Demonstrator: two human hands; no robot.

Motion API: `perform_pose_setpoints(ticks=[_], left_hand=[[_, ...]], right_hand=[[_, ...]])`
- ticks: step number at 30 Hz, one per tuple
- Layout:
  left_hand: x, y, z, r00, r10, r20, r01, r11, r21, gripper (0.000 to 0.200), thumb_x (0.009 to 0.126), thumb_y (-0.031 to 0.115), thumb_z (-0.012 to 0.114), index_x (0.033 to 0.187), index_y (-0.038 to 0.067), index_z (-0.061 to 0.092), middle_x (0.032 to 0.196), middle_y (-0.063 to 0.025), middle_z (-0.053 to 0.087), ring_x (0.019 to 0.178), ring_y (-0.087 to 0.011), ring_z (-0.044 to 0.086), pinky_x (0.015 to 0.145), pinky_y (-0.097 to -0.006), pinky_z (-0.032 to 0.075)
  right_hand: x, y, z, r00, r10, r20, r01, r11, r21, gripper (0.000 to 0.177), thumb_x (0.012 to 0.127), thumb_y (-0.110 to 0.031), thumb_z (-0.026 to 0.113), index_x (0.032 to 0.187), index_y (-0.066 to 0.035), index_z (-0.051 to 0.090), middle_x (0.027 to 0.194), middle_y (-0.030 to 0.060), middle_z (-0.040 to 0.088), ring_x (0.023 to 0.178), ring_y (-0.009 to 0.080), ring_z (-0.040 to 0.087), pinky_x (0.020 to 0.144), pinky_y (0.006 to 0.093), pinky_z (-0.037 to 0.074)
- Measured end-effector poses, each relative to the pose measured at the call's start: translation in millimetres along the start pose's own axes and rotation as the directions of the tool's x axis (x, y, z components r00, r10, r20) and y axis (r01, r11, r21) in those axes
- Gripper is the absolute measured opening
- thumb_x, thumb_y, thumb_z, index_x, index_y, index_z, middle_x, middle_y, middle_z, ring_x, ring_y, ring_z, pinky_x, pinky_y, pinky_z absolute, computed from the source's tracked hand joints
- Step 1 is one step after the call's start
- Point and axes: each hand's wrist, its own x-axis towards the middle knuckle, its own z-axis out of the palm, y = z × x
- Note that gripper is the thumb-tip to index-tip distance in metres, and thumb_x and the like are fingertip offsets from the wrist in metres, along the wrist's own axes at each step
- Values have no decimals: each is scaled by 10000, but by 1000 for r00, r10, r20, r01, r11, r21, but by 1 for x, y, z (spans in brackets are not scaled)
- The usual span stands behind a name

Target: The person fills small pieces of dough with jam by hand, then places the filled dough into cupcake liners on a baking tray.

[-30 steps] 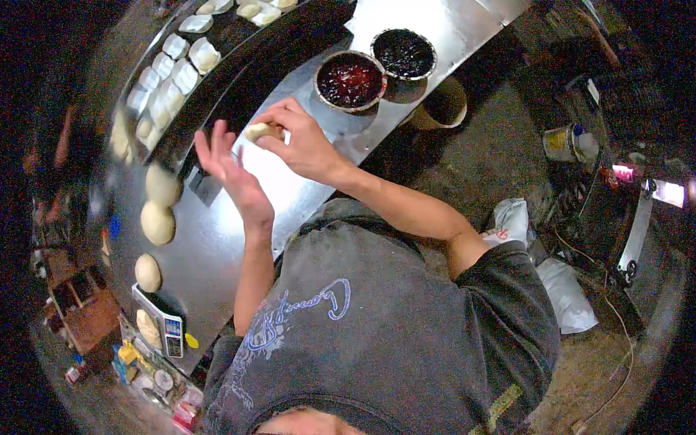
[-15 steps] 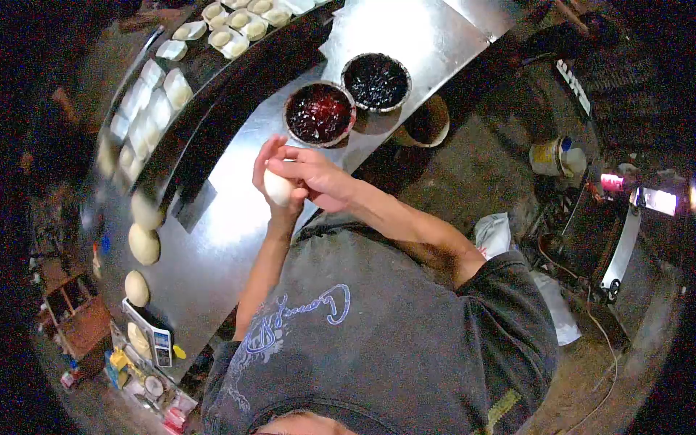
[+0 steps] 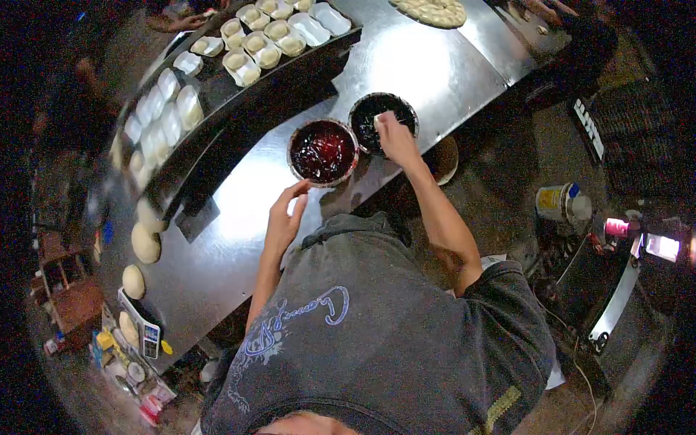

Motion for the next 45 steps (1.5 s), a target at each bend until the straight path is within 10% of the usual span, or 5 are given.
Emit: perform_pose_setpoints(ticks=[7, 13, 29, 36, 45], left_hand=[[7, -13, -20, 951, -174, -255, 174, 985, -21, 303, 1053, 190, 532, 1274, 11, 637, 1163, -107, 699, 1097, -186, 640, 969, -330, 487], [36, -8, -13, 967, -163, -198, 152, 986, -73, 301, 1050, 180, 533, 1273, 6, 636, 1179, -113, 698, 1105, -188, 641, 982, -328, 483], [88, 79, -14, 986, -45, -163, -10, 947, -321, 418, 1027, 158, 573, 1393, -31, 500, 1244, -169, 638, 1118, -222, 615, 973, -338, 481], [46, 70, -31, 964, -41, -263, -43, 951, -306, 361, 1049, 177, 549, 1350, -22, 543, 1238, -122, 638, 1121, -171, 589, 969, -307, 454], [13, 76, -49, 959, -189, -211, 36, 819, -573, 433, 1089, 332, 464, 1269, -27, 625, 1151, -89, 679, 1053, -140, 616, 956, -307, 485]], right_hand=[[6, 20, 52, 964, 122, 234, -105, 991, -85, 386, 1025, -345, 492, 1173, 7, 549, 1075, 309, 673, 1003, 505, 641, 884, 526, 499], [43, 31, 37, 866, 358, 348, -467, 829, 309, 459, 1038, -436, 517, 1051, 19, 578, 813, 64, 636, 739, 191, 607, 737, 365, 491], [17, -156, 20, 775, -371, 512, -616, -262, 742, 491, 961, -100, 497, 1444, -31, 441, 1332, 133, 583, 1215, 239, 595, 1051, 379, 492], [-25, -181, 27, 779, -355, 517, -550, 9, 835, 608, 902, 61, 617, 1467, -53, 423, 1387, 98, 529, 1246, 191, 558, 1045, 318, 481], [-71, -199, 46, 888, -458, -32, 365, 662, 655, 287, 902, -120, 747, 1172, -47, 684, 998, 24, 514, 781, 85, 485, 674, 228, 435]])
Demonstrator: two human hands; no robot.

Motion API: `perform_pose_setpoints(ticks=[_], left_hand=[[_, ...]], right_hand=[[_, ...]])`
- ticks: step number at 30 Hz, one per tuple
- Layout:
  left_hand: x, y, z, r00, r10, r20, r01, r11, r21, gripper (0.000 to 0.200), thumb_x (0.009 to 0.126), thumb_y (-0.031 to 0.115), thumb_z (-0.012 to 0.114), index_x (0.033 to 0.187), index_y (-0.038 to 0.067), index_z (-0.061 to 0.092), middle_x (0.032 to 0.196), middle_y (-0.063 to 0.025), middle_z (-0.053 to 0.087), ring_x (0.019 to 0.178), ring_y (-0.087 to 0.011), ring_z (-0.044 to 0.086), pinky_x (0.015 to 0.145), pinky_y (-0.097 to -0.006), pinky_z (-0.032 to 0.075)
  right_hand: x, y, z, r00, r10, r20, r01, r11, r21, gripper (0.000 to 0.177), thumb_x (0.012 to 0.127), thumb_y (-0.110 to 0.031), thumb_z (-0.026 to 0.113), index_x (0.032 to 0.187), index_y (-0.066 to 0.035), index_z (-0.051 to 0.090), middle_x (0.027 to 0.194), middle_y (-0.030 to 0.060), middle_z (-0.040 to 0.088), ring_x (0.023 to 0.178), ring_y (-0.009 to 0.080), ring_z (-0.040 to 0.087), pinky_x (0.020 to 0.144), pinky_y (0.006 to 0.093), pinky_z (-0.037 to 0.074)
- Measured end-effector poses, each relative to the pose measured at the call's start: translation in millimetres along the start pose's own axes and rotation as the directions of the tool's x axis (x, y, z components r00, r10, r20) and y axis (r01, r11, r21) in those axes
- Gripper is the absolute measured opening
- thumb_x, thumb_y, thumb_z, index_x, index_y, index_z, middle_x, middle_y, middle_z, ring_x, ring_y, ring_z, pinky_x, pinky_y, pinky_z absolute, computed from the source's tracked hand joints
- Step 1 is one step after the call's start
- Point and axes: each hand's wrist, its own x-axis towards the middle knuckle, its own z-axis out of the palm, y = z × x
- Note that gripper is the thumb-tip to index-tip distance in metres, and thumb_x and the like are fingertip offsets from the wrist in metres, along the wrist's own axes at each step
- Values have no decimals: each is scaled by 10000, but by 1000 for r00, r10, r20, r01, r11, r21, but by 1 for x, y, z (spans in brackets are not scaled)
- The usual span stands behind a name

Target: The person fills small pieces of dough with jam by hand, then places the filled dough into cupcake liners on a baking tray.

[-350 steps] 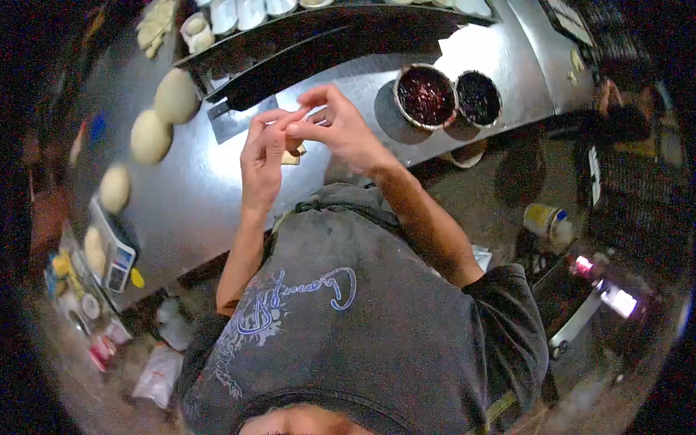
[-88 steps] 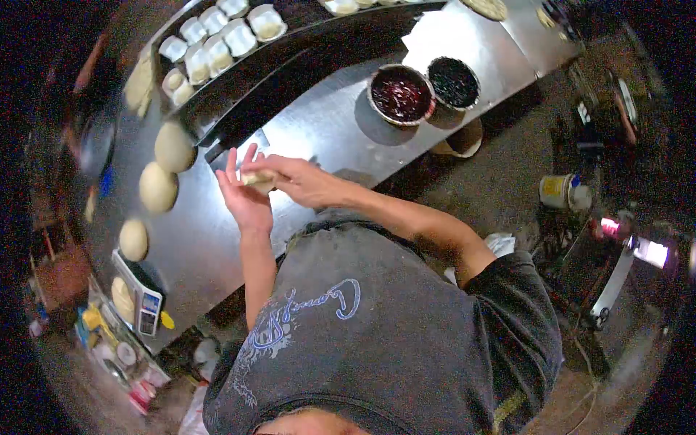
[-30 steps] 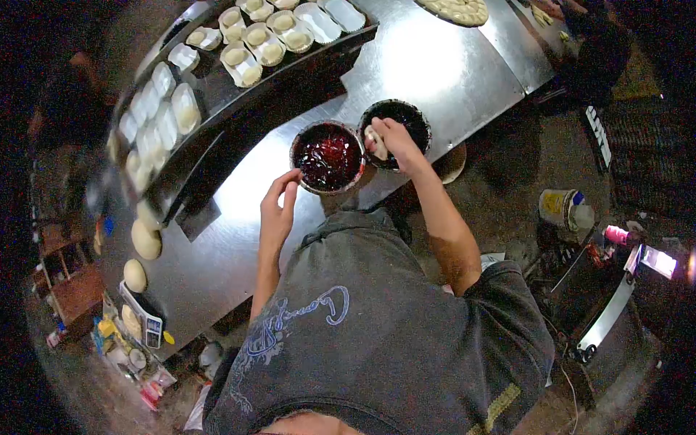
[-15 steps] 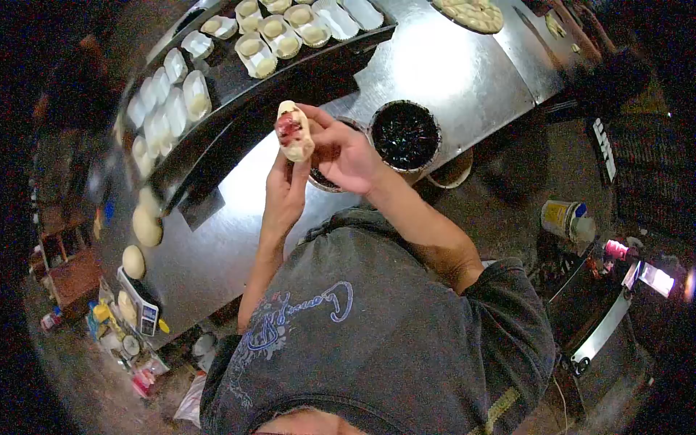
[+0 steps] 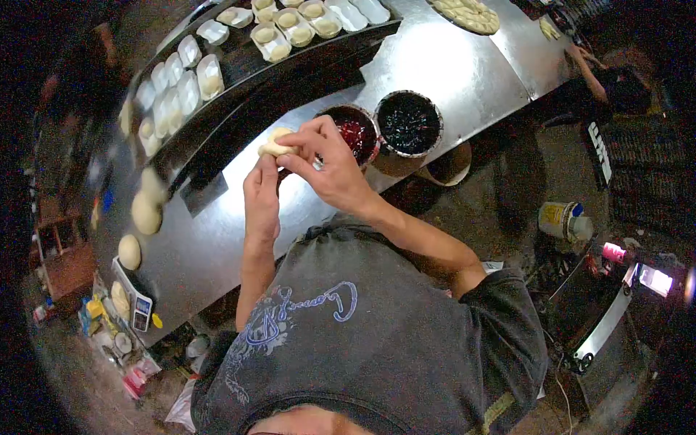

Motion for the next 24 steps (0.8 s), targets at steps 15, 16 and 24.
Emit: perform_pose_setpoints(ticks=[15, 16, 24], left_hand=[[-78, 23, -106, 953, 300, -33, -275, 908, 315, 299, 877, 208, 778, 1135, 60, 748, 894, -10, 632, 825, -102, 543, 796, -266, 448], [-82, 26, -110, 961, 267, -71, -229, 913, 337, 311, 872, 200, 782, 1151, 67, 749, 856, 2, 609, 795, -90, 524, 775, -261, 440], [-109, 29, -147, 987, 155, -48, -156, 988, -13, 525, 956, 306, 717, 1405, 73, 580, 822, 66, 496, 756, -45, 447, 734, -202, 392]], right_hand=[[-24, -28, 83, 780, 456, 427, -600, 739, 307, 257, 997, -226, 645, 1155, -26, 676, 879, -2, 605, 829, 79, 600, 708, 256, 499], [-29, -28, 93, 824, 392, 410, -524, 801, 288, 255, 998, -217, 640, 1162, -25, 679, 919, 6, 596, 849, 77, 589, 720, 251, 494], [-60, -40, 148, 933, 164, 320, -236, 951, 202, 119, 944, -131, 700, 1025, -44, 691, 959, 15, 531, 798, 91, 499, 689, 243, 430]])
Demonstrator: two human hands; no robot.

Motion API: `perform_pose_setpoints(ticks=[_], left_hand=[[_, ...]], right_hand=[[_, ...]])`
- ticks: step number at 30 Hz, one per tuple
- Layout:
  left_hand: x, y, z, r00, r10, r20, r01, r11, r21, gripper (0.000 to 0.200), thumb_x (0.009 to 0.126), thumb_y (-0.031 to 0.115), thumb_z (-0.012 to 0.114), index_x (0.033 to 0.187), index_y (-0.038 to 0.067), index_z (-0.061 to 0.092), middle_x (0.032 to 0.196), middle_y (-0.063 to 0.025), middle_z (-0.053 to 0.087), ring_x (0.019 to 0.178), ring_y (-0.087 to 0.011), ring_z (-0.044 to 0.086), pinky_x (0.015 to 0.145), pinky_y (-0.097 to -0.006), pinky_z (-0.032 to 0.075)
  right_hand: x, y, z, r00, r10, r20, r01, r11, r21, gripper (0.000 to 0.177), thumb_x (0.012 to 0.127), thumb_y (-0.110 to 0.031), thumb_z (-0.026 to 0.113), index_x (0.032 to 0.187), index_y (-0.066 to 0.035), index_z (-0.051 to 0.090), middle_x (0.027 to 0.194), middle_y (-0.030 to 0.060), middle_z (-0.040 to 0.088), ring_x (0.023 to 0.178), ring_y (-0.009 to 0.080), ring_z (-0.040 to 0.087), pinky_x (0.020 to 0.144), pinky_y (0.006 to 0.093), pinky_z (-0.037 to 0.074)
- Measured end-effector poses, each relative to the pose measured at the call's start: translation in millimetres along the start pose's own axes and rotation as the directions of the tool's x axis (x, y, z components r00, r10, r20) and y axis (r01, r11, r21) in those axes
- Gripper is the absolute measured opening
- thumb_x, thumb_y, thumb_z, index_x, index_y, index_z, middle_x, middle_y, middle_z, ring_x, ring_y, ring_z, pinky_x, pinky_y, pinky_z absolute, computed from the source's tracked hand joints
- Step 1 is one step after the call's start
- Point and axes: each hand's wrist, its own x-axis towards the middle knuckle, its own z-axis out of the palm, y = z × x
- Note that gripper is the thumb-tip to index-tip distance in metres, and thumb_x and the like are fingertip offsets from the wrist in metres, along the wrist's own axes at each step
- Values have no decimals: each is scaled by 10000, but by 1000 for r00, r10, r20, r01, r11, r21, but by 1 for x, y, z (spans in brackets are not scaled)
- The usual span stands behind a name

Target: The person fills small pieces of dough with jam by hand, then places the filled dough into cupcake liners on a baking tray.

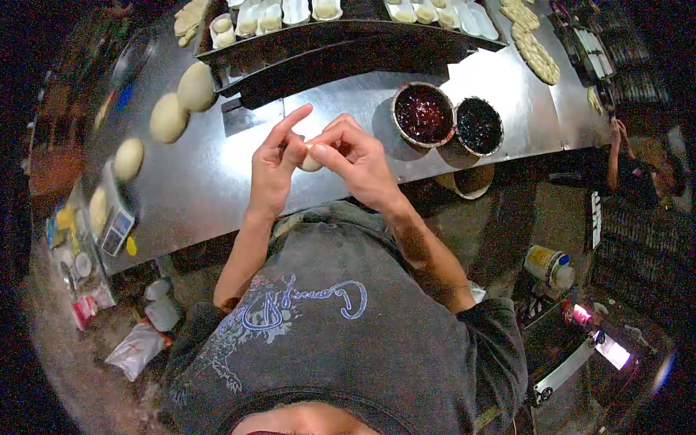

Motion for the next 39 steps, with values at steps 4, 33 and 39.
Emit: perform_pose_setpoints(ticks=[4, 33, 39], left_hand=[[5, -18, -12, 994, 104, -46, -106, 993, -43, 656, 1011, 546, 509, 1465, 74, 474, 1049, -3, 556, 878, -80, 509, 779, -240, 430], [29, 7, -81, 995, 91, -45, -85, 989, 122, 522, 998, 167, 613, 1486, 69, 456, 1141, -103, 610, 909, -151, 623, 781, -270, 517], [35, 11, -85, 955, 183, -233, -174, 983, 57, 380, 1091, 313, 421, 1186, 6, 625, 991, -70, 665, 888, -128, 621, 798, -269, 503]], right_hand=[[8, -11, 26, 978, -203, 44, 207, 939, -276, 145, 870, -73, 757, 930, -49, 628, 868, 37, 528, 752, 118, 511, 640, 272, 427], [91, 14, 74, 988, 19, -152, -20, 1000, -5, 170, 900, -96, 757, 1003, 3, 665, 983, 45, 591, 833, 103, 593, 750, 241, 492], [87, 11, 81, 965, -261, 36, 255, 892, -372, 275, 831, -68, 800, 1085, -25, 701, 976, 84, 633, 800, 158, 601, 673, 268, 511]])
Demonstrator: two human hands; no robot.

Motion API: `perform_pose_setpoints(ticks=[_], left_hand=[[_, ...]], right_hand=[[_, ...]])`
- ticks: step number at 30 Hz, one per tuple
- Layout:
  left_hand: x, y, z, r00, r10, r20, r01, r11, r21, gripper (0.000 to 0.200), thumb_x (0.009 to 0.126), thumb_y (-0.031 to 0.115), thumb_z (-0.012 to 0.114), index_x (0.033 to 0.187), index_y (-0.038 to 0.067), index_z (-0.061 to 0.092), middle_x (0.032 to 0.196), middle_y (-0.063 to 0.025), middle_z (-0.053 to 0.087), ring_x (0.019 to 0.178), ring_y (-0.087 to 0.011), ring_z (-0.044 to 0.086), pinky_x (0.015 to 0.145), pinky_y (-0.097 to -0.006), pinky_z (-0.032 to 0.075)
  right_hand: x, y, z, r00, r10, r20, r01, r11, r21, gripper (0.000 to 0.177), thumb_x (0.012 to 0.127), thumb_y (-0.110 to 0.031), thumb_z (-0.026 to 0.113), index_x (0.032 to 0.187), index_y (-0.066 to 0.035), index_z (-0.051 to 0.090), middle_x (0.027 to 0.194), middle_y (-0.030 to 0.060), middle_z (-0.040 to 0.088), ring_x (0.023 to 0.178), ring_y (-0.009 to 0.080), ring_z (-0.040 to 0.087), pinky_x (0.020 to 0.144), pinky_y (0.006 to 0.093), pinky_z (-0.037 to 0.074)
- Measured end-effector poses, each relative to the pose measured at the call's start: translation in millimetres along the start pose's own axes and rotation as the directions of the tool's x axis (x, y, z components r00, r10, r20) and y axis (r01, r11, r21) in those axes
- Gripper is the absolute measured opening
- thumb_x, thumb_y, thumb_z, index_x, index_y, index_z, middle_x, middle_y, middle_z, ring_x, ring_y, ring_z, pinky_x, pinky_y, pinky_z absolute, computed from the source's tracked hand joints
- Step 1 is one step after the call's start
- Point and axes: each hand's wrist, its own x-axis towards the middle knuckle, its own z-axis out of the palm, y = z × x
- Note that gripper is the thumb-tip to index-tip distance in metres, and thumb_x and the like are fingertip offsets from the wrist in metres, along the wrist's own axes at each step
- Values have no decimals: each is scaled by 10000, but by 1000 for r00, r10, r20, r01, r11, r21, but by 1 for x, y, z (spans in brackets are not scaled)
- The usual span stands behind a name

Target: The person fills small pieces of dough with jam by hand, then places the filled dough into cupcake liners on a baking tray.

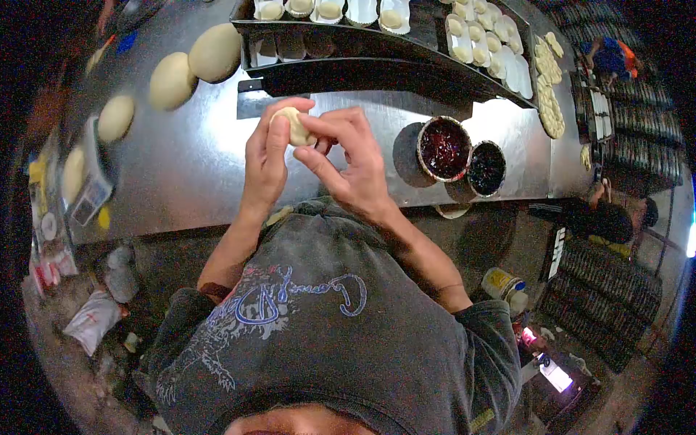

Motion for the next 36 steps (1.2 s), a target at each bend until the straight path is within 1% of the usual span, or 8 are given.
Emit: perform_pose_setpoints(ticks=[5, 15, 20, 23, 24, 30, 33, 36], left_hand=[[-1, -10, 4, 998, -23, 57, 21, 999, 41, 469, 1106, 348, 355, 1102, -12, 656, 977, -96, 673, 885, -151, 626, 807, -283, 502], [-7, -12, 3, 968, -75, 239, 30, 982, 185, 577, 1081, 480, 384, 1075, -30, 653, 883, -125, 684, 777, -155, 675, 682, -274, 522], [-7, -6, 4, 922, -135, 364, 40, 966, 257, 527, 1071, 464, 432, 1050, -12, 658, 740, -90, 648, 615, -156, 663, 549, -293, 510], [-14, -8, 10, 932, -179, 315, 140, 980, 143, 499, 1071, 445, 447, 1019, 4, 675, 731, -85, 649, 587, -172, 651, 530, -296, 499], [-15, -9, 12, 937, -198, 288, 184, 980, 77, 490, 1071, 437, 451, 1007, 10, 682, 738, -88, 653, 588, -180, 647, 532, -294, 496], [-9, -32, -1, 926, 282, 250, -372, 788, 490, 595, 1082, 473, 364, 982, 21, 737, 1204, -109, 656, 1123, -241, 564, 973, -389, 426], [-8, -42, -4, 934, 265, 240, -355, 773, 526, 598, 1072, 479, 369, 969, 40, 763, 1359, -120, 575, 1288, -282, 441, 1106, -426, 282], [-18, -49, 0, 970, 193, 145, -238, 861, 450, 436, 1050, 364, 473, 1323, 51, 608, 1370, -132, 564, 1314, -315, 426, 1143, -457, 235]], right_hand=[[-1, 5, -7, 987, -154, 40, 158, 975, -158, 222, 811, -63, 814, 1012, -36, 721, 937, 88, 657, 805, 167, 623, 647, 286, 528], [-8, 27, -9, 995, 104, -13, -104, 994, -31, 265, 851, -156, 787, 1011, -47, 605, 991, 67, 528, 869, 161, 508, 743, 308, 454], [-9, 23, -13, 900, 420, 118, -432, 817, 383, 305, 927, -176, 717, 1133, -28, 547, 1096, 75, 556, 965, 132, 559, 811, 305, 504], [-2, 13, -27, 710, 607, 357, -703, 643, 304, 310, 974, -195, 656, 1202, -14, 547, 1143, 79, 584, 1005, 141, 590, 862, 299, 517], [-4, 17, -26, 745, 571, 345, -662, 696, 278, 324, 984, -209, 645, 1221, -12, 548, 1131, 77, 595, 1000, 142, 594, 862, 298, 517], [-15, 22, -3, 810, 505, 300, -584, 747, 318, 368, 1026, -303, 582, 1249, -11, 590, 1076, 59, 640, 989, 126, 599, 853, 279, 511], [-21, 33, -12, 713, 558, 424, -685, 683, 252, 384, 1043, -344, 551, 1230, -14, 613, 1044, 40, 650, 939, 104, 592, 815, 273, 505], [-35, 60, -17, 644, 619, 449, -748, 632, 201, 385, 1056, -364, 522, 1193, -27, 649, 1012, 15, 657, 911, 87, 583, 804, 273, 489]])
